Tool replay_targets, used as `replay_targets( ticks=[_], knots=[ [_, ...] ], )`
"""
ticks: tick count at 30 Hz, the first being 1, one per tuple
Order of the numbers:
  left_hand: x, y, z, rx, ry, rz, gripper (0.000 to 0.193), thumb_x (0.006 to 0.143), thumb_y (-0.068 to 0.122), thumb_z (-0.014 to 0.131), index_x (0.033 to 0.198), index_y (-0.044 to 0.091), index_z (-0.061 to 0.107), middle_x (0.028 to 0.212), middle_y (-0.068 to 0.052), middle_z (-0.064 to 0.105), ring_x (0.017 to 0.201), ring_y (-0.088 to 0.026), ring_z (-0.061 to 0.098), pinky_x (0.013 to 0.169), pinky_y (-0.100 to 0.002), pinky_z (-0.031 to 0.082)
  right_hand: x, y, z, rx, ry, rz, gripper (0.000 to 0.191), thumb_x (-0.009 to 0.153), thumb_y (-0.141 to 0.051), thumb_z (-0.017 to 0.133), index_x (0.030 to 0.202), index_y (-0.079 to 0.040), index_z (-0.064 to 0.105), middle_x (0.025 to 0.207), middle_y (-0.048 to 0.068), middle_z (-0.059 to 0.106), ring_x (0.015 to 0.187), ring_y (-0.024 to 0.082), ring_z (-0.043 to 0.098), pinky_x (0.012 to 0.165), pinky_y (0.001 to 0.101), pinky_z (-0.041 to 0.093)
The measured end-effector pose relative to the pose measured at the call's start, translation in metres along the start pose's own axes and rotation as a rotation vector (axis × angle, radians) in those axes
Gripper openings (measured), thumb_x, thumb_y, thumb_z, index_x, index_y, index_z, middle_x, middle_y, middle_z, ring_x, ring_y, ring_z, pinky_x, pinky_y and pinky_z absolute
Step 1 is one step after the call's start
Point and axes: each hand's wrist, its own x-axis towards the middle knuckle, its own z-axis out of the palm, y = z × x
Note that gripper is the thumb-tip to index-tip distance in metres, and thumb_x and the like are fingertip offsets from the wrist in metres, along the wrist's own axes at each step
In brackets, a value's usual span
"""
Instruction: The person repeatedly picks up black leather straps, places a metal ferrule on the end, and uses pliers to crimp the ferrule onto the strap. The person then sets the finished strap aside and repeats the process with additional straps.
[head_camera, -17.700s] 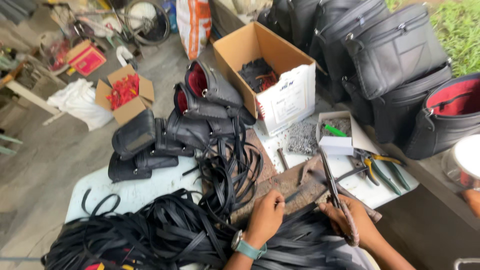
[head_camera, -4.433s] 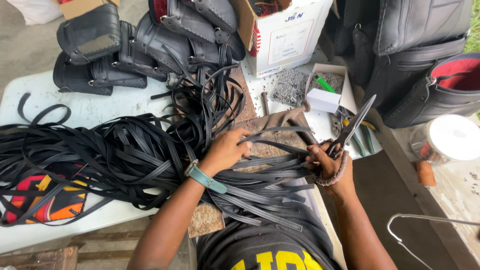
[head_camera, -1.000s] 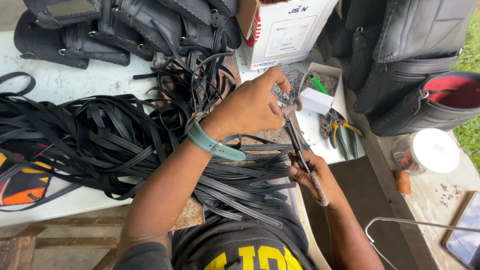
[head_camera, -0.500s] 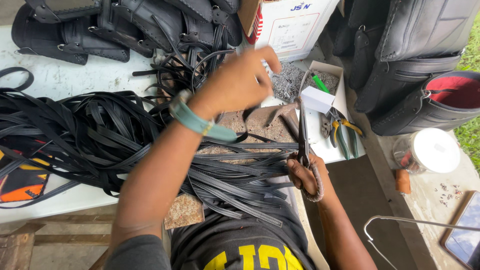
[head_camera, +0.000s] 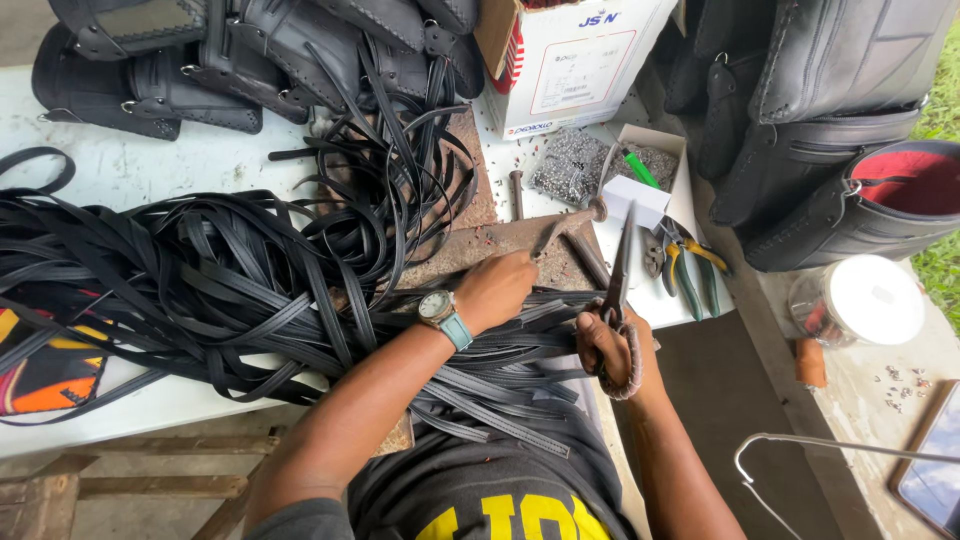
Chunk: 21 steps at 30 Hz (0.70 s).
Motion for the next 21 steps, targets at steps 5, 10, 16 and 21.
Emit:
replay_targets(
  ticks=[5, 10, 16, 21],
  knots=[
    [-0.008, 0.002, -0.056, -0.643, 0.187, -0.408, 0.017, 0.093, 0.018, 0.067, 0.098, 0.003, 0.07, 0.074, -0.011, 0.073, 0.067, -0.021, 0.073, 0.062, -0.037, 0.055, 0.012, -0.015, 0.006, 0.159, 0.163, -0.063, 0.024, 0.082, -0.007, 0.078, 0.085, -0.003, 0.055, 0.083, 0.011, 0.068, 0.06, 0.017, 0.062, 0.049, 0.0303, 0.049],
    [-0.03, 0.027, -0.095, -0.7, 0.085, -0.274, 0.019, 0.094, 0.022, 0.068, 0.096, 0.002, 0.069, 0.075, -0.006, 0.074, 0.068, -0.013, 0.073, 0.061, -0.03, 0.057, 0.042, -0.045, 0.021, 0.429, 0.053, -0.236, 0.032, 0.076, -0.002, 0.083, 0.088, -0.004, 0.054, 0.098, 0.018, 0.072, 0.068, 0.021, 0.068, 0.055, 0.033, 0.055],
    [-0.045, 0.037, -0.105, -0.757, 0.026, -0.278, 0.021, 0.091, 0.02, 0.072, 0.1, 0.002, 0.07, 0.082, -0.007, 0.076, 0.077, -0.016, 0.074, 0.071, -0.031, 0.058, 0.045, -0.072, 0.034, 0.231, 0.128, -0.363, 0.032, 0.083, -0.001, 0.087, 0.087, -0.003, 0.055, 0.077, 0.01, 0.063, 0.065, 0.018, 0.06, 0.058, 0.0308, 0.05],
    [-0.016, 0.053, -0.093, -0.824, 0.397, 0.051, 0.027, 0.094, 0.017, 0.074, 0.115, -0.001, 0.068, 0.112, -0.013, 0.074, 0.105, -0.02, 0.072, 0.093, -0.035, 0.057, 0.041, -0.071, 0.044, -0.197, 0.209, -0.476, 0.04, 0.071, -0.005, 0.091, 0.082, -0.008, 0.052, 0.078, 0.0, 0.06, 0.071, 0.011, 0.055, 0.062, 0.0269, 0.047]
  ],
)
